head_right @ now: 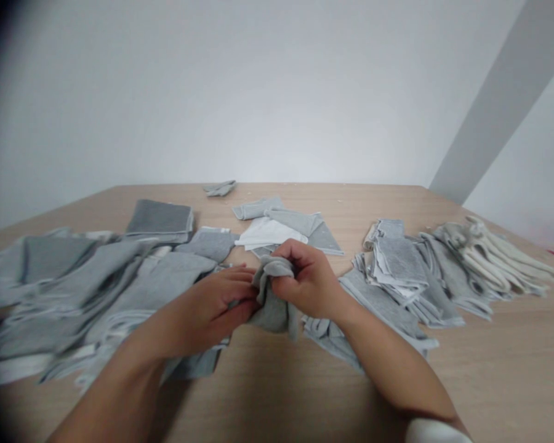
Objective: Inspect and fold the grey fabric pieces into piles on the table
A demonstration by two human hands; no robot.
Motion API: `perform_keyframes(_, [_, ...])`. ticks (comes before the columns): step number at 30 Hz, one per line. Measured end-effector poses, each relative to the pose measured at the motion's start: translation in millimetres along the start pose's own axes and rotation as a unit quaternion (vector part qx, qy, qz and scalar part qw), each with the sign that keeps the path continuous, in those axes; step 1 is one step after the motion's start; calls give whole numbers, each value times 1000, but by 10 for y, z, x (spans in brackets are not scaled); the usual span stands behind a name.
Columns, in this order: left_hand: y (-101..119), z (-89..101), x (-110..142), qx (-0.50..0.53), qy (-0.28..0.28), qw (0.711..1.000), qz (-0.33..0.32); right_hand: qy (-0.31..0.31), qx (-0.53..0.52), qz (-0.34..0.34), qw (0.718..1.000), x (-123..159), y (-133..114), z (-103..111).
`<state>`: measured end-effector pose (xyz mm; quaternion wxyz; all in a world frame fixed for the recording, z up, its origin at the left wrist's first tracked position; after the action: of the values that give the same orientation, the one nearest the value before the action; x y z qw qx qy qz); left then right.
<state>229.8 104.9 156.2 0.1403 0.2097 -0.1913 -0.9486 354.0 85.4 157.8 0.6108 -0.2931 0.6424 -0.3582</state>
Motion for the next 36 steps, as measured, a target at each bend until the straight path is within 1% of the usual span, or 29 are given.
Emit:
perform_keyframes(2, [-41, -23, 9, -11, -21, 1000, 7, -4, -2, -8, 1000, -7, 17, -14])
perform_keyframes(6, [-123, -22, 39, -48, -37, 998, 35, -15, 4, -24, 1000, -7, 75, -25])
perform_keyframes(9, [-133, 22, 63, -57, -30, 997, 40, -22, 7, -30, 999, -7, 120, -12])
perform_keyframes(11, [-143, 82, 82, -66, -13, 996, 54, -23, 8, -19, 1000, -15, 128, 4])
perform_keyframes(13, [-147, 169, 101, -81, 20, 994, 67, -28, 3, -4, 1000, -30, 126, 11])
perform_keyframes(15, [-129, 256, 118, -86, 63, 992, 61, -27, -6, 5, 1000, -49, 128, 21])
perform_keyframes(18, [-78, 376, 150, -94, 145, 985, 22, -8, -7, 16, 1000, -73, 135, 61])
perform_keyframes(22, [11, 491, 224, -119, 249, 960, -43, 5, 13, 20, 1000, -83, 153, 91])
perform_keyframes(23, [21, 511, 240, -122, 266, 955, -47, 5, 17, 20, 1000, -84, 154, 92])
perform_keyframes(25, [8, 541, 257, -123, 285, 950, -30, 4, 19, 23, 1000, -82, 144, 90])
perform_keyframes(27, [-32, 549, 255, -107, 277, 955, 0, 0, 10, 28, 1000, -78, 120, 85])
perform_keyframes(29, [-49, 537, 244, -58, 249, 967, 9, 4, 1, 34, 999, -73, 88, 96])
perform_keyframes(31, [-17, 533, 243, 19, 226, 974, -12, 18, 2, 39, 999, -71, 56, 124])
perform_keyframes(33, [41, 536, 250, 100, 205, 973, -40, 29, 11, 43, 999, -67, 26, 142])
perform_keyframes(36, [113, 515, 265, 171, 161, 970, -55, 19, 23, 55, 998, -54, -28, 118])
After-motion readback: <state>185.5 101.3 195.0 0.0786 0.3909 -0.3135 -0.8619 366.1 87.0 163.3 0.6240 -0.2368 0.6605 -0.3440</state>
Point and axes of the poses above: each hand's wrist, its own x-axis away from the middle knuckle, its own z-axis out of the back of the hand, y = z × x, the point moved 7 cm from there along -x, towards the middle knuckle, and after that the axes turned 5 degrees about y, right-handed, at the moved point
